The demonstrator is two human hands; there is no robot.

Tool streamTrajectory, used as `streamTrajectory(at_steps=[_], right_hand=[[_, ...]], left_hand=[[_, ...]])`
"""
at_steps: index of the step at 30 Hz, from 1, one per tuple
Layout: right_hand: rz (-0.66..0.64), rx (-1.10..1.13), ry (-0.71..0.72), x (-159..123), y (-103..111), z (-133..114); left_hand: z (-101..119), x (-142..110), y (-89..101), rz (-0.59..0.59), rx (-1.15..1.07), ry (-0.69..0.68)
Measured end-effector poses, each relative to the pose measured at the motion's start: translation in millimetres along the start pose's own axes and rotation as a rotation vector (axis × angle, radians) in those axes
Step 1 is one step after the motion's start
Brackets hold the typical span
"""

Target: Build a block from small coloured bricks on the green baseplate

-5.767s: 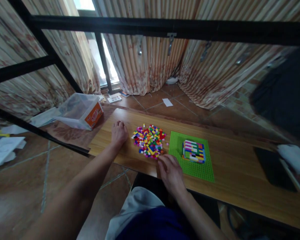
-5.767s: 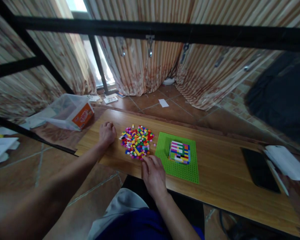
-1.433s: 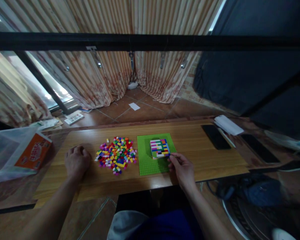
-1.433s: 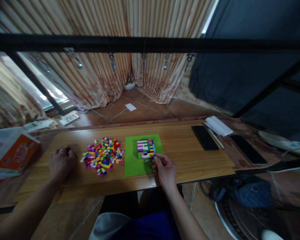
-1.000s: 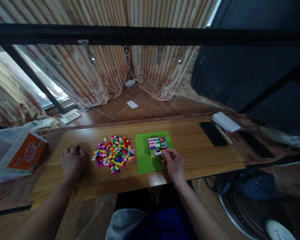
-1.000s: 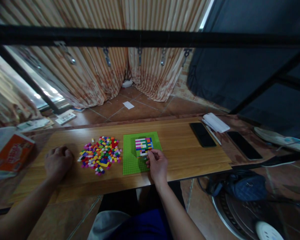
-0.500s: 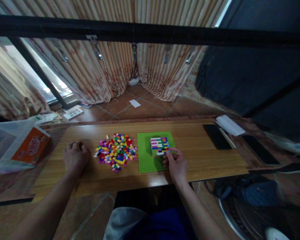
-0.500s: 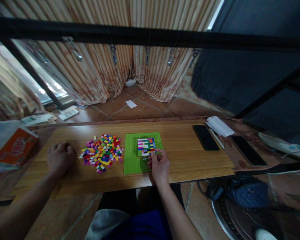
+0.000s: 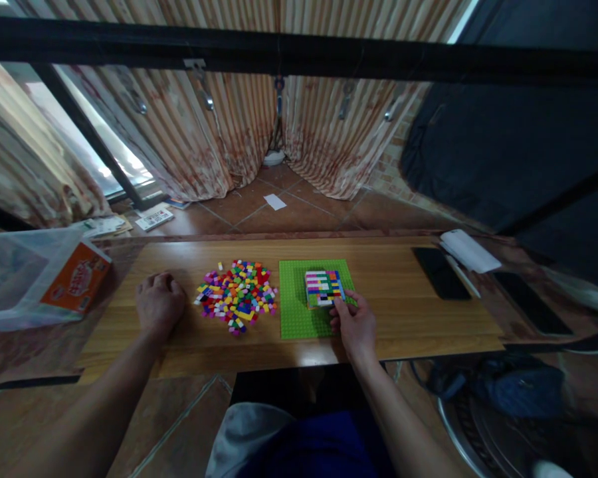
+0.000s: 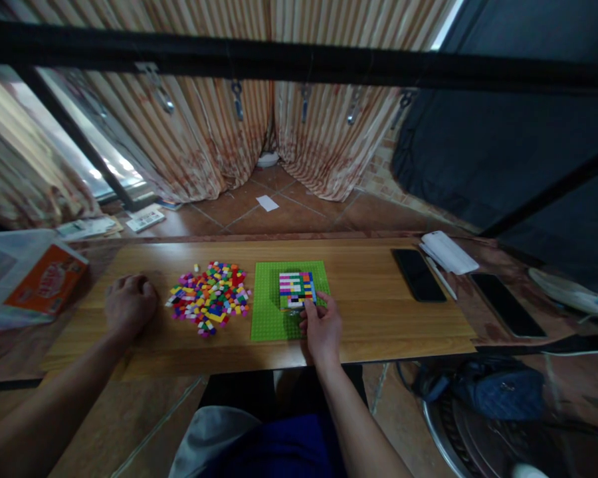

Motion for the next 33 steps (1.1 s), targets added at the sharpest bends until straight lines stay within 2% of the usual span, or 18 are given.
streamTrajectory(at_steps=[6, 10, 13, 15, 17, 20, 27, 29, 33], right_hand=[[0.012, 0.107, -0.057, 3, 4, 1], [0.150, 0.237, -0.080, 0, 17, -2], [0.201, 0.237, -0.047, -6, 26, -7], [0.175, 0.208, -0.004, -11, 26, -14], [0.116, 0.169, 0.050, -17, 21, -21], [-0.043, 0.066, 0.147, -30, 3, -30], [-0.592, -0.202, 0.434, -70, -61, -38], [-0.683, -0.240, 0.513, -77, -76, -39], [-0.766, -0.318, 0.614, -86, -96, -36]], left_hand=[[0, 0, -0.7, -0.003, -0.010, 0.001], [-2, 1, -2.6, 0.000, -0.022, 0.002], [-2, 1, -4.8, 0.020, -0.032, -0.001], [-3, 1, -6.4, 0.042, -0.039, -0.005], [-4, 0, -7.7, 0.063, -0.047, -0.005], [-4, -2, -9.2, 0.071, -0.058, -0.010], [-5, -3, -9.4, 0.070, -0.064, -0.038], [-5, -3, -9.9, 0.066, -0.070, -0.037], [-6, -4, -11.4, 0.071, -0.078, -0.004]])
Point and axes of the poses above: each hand's wrist, its own x-axis towards the middle knuckle, its own y-axis out of the back of the hand, z = x × y, the point moved 5 cm from there along x, towards the middle knuckle, and after that the axes turned 15 degrees about y, right-handed, at the moved point
